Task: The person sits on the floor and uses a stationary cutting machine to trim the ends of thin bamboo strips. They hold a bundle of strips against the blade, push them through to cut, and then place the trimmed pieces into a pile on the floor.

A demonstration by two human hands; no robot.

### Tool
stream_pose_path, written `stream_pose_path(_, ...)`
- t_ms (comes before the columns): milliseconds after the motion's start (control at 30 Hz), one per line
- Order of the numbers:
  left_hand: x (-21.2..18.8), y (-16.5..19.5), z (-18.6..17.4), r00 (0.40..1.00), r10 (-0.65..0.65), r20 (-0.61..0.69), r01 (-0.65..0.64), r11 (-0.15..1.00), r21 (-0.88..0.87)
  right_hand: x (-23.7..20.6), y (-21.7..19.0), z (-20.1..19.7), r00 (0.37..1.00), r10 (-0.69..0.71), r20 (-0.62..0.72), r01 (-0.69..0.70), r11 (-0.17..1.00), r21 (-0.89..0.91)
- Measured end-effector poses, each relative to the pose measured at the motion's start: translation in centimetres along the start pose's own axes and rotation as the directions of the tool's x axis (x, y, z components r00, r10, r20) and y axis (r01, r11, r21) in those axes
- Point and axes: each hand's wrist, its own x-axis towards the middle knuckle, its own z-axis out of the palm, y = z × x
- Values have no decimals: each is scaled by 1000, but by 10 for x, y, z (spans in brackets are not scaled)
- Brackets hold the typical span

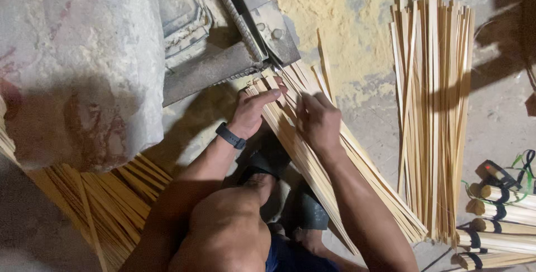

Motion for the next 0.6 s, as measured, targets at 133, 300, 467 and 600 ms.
stream_pose_path(133,9,-16,-14,996,-4,-85,-1,998,-57,28,-9,24,993,-112,-40,113,992,46)
stream_pose_path(300,8,-15,-14,994,-101,-38,98,993,-58,16,-12,0,996,-87,-6,87,996,-7)
stream_pose_path(467,2,1,1,997,-77,10,77,997,2,-22,-5,-31,958,-285,-37,274,946,-172)
stream_pose_path(600,2,3,0,1000,-29,7,29,1000,-13,-16,-3,-16,1000,-5,23,4,998,57)
